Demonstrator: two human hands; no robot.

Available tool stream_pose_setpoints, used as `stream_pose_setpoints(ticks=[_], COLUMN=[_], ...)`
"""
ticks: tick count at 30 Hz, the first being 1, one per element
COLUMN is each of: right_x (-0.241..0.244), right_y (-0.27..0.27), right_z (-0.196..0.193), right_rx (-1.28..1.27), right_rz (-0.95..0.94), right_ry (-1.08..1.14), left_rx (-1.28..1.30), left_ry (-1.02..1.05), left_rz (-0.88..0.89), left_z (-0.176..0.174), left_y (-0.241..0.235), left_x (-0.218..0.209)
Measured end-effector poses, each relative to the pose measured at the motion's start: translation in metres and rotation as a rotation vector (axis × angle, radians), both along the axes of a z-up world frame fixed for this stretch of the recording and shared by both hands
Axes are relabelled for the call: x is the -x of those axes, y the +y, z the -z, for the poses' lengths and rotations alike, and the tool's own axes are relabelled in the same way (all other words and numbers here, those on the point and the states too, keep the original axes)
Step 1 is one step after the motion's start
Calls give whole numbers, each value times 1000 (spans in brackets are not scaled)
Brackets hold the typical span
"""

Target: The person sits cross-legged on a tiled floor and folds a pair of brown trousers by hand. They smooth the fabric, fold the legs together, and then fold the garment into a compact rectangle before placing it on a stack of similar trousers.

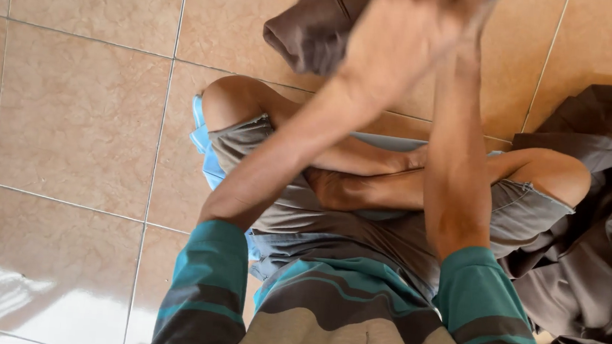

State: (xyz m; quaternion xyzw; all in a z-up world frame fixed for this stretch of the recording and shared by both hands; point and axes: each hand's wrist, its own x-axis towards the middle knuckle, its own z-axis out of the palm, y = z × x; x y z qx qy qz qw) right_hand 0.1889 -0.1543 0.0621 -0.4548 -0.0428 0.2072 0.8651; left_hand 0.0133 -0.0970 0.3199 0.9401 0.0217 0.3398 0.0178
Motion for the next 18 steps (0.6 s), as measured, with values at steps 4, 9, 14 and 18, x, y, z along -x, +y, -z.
stream_pose_setpoints(ticks=[4,9,14,18], right_x=[22,128,173,114], right_y=[-79,-126,-54,-87], right_z=[51,44,-43,77], right_rx=[191,403,1250,1375], right_rz=[106,252,-85,13], right_ry=[260,571,253,-293], left_rx=[-63,234,816,948], left_ry=[1,474,778,639], left_rz=[-17,-5,198,246], left_z=[87,290,290,271], left_y=[-12,-37,-2,2], left_x=[34,86,77,78])
